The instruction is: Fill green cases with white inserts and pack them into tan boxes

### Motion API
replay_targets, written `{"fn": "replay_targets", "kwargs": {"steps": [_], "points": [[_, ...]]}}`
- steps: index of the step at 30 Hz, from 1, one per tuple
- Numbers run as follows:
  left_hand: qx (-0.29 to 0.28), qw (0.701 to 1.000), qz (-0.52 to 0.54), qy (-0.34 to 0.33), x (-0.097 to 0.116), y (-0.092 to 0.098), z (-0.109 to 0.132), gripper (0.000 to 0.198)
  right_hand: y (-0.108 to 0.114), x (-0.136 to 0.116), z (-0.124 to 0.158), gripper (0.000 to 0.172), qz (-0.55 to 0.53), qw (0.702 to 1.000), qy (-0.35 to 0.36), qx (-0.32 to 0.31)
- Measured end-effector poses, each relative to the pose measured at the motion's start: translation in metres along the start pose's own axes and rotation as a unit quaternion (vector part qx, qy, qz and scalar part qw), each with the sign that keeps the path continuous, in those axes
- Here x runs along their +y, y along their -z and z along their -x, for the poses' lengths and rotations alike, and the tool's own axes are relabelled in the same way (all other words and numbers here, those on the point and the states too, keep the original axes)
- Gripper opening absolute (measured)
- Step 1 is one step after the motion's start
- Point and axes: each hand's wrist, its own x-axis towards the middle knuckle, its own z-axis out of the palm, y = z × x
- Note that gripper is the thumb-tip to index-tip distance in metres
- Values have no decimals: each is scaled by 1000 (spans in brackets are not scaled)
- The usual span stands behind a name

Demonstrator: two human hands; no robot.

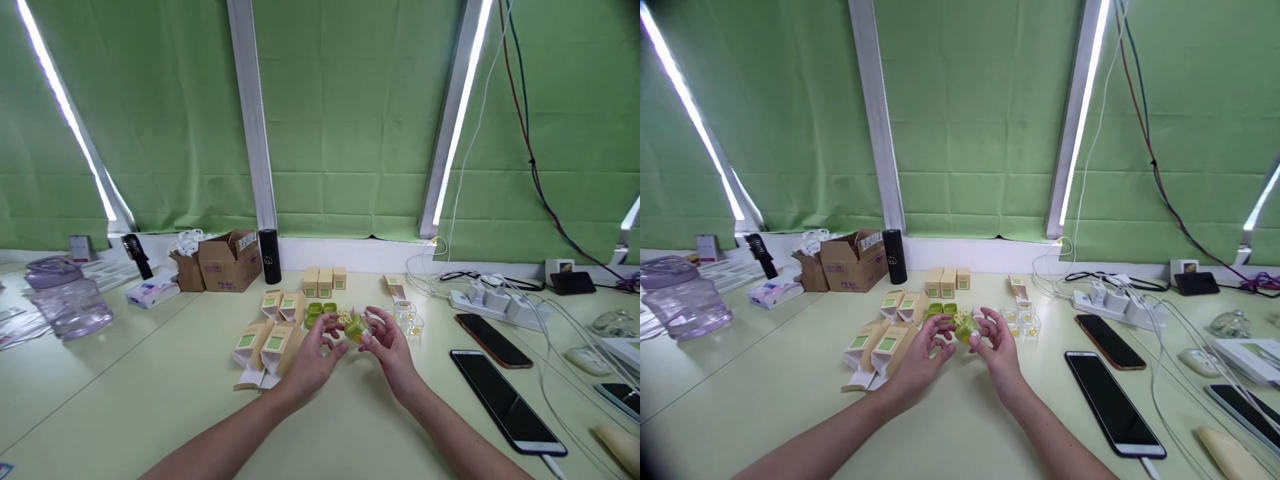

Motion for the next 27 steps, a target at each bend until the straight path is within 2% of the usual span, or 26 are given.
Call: {"fn": "replay_targets", "kwargs": {"steps": [5,20,27], "points": [[-6,1000,-8,1,-1,-1,3,57,-1,5,0,70,50,999,18,0],[-4,998,-58,2,4,0,4,58,-5,8,1,68,56,998,-7,-37],[-7,992,-126,-24,1,3,4,41,-4,9,2,61,88,994,5,-59]]}}
